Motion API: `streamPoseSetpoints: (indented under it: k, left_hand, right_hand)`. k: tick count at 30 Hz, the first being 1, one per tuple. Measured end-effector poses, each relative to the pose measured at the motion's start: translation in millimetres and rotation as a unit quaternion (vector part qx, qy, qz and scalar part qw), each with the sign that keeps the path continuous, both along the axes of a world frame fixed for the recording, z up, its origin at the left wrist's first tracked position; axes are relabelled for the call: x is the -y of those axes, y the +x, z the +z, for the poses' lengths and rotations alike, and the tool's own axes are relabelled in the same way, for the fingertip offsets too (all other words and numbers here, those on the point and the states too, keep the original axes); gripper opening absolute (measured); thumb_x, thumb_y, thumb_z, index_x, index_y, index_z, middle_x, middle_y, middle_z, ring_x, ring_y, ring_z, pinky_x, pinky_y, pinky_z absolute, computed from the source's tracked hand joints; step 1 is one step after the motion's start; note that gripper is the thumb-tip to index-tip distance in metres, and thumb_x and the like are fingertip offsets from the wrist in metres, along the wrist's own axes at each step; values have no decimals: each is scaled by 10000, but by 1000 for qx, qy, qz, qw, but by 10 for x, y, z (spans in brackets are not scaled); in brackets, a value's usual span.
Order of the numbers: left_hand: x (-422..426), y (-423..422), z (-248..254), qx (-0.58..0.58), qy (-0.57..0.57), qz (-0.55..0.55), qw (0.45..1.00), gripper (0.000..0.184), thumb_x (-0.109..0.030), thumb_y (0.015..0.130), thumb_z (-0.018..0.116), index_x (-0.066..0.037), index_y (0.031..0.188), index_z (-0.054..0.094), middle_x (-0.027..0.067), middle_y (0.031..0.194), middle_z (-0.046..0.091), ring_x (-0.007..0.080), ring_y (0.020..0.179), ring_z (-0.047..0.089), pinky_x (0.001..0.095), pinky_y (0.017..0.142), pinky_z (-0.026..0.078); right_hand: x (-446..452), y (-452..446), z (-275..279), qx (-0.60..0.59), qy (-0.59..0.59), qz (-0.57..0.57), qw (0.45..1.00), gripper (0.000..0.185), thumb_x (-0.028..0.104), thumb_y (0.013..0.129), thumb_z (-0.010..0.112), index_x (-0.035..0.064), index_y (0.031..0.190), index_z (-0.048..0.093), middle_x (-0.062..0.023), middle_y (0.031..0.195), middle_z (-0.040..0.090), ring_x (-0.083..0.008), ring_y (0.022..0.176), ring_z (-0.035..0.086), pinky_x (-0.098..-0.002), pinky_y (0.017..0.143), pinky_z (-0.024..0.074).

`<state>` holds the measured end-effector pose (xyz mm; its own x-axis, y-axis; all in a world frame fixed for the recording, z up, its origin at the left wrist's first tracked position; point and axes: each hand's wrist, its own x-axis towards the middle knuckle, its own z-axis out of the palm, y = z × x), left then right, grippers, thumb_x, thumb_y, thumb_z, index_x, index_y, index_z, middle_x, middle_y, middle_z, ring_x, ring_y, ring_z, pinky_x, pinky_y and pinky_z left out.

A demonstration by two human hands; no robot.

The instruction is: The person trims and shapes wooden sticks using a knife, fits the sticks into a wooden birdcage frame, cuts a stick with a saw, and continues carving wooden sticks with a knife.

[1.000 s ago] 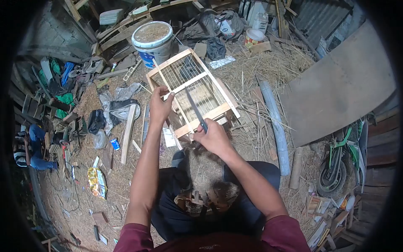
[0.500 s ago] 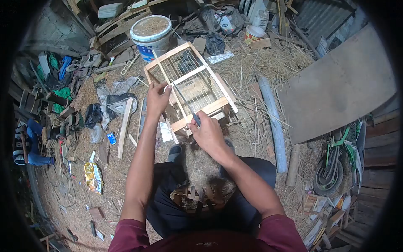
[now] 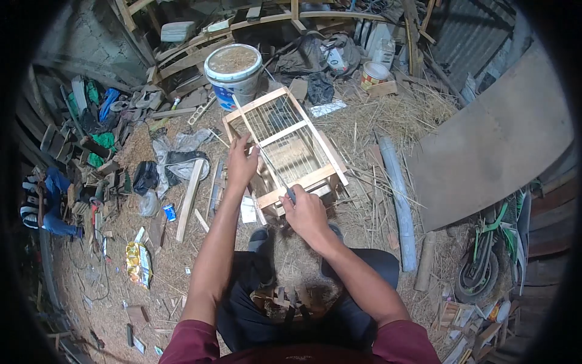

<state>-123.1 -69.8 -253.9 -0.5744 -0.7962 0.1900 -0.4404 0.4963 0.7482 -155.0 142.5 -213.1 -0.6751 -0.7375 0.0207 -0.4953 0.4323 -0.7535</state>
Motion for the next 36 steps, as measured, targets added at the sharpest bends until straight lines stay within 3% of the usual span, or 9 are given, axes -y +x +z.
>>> streamPoseSetpoints:
  k: [8, 13, 24, 27, 36]
  left_hand:
    - [43, -23, -51, 0, -11, -17, 1000, 463, -291, 900, 586, -98, 1318, 542, 160, 1085, 667, 351, 1368, 324, 675, 1050, 185]
    - [15, -33, 8, 27, -19, 0, 999, 482, -290, 899, 582, -118, 1345, 522, 131, 1050, 680, 338, 1367, 320, 674, 1054, 185]
    - [49, -21, 66, 35, 6, -9, 999, 489, -273, 884, 598, -158, 1353, 519, 137, 1117, 667, 342, 1368, 329, 661, 1063, 183]
    - [67, -15, 79, 29, -3, -13, 999, 478, -278, 874, 614, -145, 1329, 545, 132, 1130, 666, 332, 1354, 356, 621, 1064, 220]
    - [118, 2, 57, 33, -12, -5, 999, 444, -279, 849, 642, -159, 1274, 594, 147, 1230, 611, 325, 1326, 398, 577, 1055, 265]
  right_hand:
    - [48, 6, -75, 19, -27, -18, 999, 220, 173, 852, 632, -23, 942, 590, -253, 812, 659, -439, 788, 639, -485, 701, 501]
    - [59, -16, -49, 50, -42, -12, 998, 234, 171, 846, 641, -30, 953, 588, -234, 798, 661, -422, 780, 646, -469, 695, 502]
    - [84, -24, -41, 67, -53, 7, 996, 249, 191, 842, 660, -30, 940, 601, -204, 748, 655, -368, 714, 659, -418, 640, 502]
    - [80, -28, -25, 86, -67, -12, 994, 266, 206, 841, 678, -29, 947, 610, -178, 718, 653, -307, 664, 665, -378, 608, 498]
    - [122, -49, -107, 122, -72, -26, 990, 238, 171, 828, 683, -15, 963, 621, -169, 662, 627, -269, 598, 641, -370, 558, 470]
